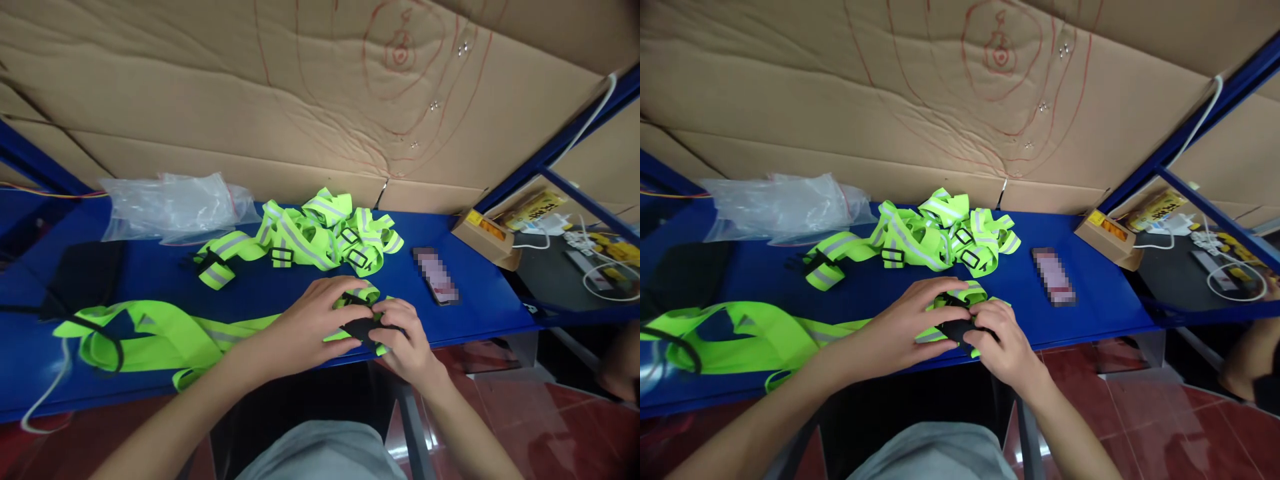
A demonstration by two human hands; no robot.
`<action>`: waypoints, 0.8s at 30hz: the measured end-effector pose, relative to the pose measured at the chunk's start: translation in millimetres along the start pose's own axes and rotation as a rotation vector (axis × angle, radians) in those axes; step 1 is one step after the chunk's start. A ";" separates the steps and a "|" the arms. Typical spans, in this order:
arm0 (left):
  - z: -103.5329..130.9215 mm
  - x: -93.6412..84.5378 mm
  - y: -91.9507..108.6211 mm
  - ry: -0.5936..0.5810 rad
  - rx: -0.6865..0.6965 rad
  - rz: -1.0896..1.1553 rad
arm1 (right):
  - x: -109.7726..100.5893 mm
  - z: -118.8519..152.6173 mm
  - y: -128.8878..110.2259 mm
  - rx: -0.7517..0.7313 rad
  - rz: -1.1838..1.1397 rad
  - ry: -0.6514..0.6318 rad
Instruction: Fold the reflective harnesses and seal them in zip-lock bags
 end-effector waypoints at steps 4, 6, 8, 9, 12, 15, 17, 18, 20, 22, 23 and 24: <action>3.0 -0.8 -14.4 0.016 -0.039 0.059 | 4.3 -9.1 0.6 -0.052 0.041 -0.034; 2.5 1.1 -19.0 0.018 -0.052 0.047 | 7.6 -12.5 1.3 -0.086 0.086 -0.053; 1.3 3.1 -21.7 0.013 -0.055 0.010 | 11.0 -14.0 2.2 -0.116 0.111 -0.066; 0.9 3.8 -22.4 0.010 -0.059 -0.005 | 12.6 -14.1 2.9 -0.122 0.108 -0.069; 1.7 5.0 -23.8 -0.008 -0.107 0.003 | 16.7 -12.3 6.4 -0.103 0.063 -0.088; 7.2 6.5 -27.0 -0.014 -0.161 0.002 | 19.4 -6.4 12.8 -0.070 -0.006 -0.131; 13.8 7.2 -31.5 -0.004 -0.163 -0.071 | 19.8 -0.5 18.9 -0.021 -0.060 -0.153; 17.7 6.9 -34.4 -0.002 -0.157 -0.123 | 19.4 2.8 22.4 0.018 -0.084 -0.160; 25.6 3.3 -40.3 0.000 -0.149 -0.225 | 16.7 8.6 29.4 0.123 -0.128 -0.143; 32.0 -7.1 -43.9 0.031 -0.163 -0.281 | 11.2 12.4 36.7 0.274 -0.174 -0.079; 34.0 -15.3 -43.9 0.064 -0.180 -0.285 | 7.3 13.5 40.7 0.370 -0.187 -0.036; 35.1 -25.5 -42.7 0.118 -0.208 -0.278 | 2.7 14.2 45.1 0.479 -0.188 0.015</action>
Point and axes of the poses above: each hand's wrist, its own z-axis away from the middle knuckle, its own x-axis out of the palm, y = z × x, the point moved 2 cm from there along -z, towards the middle knuckle, and after that the axes turned 14 degrees about z, right-handed, at the moved point
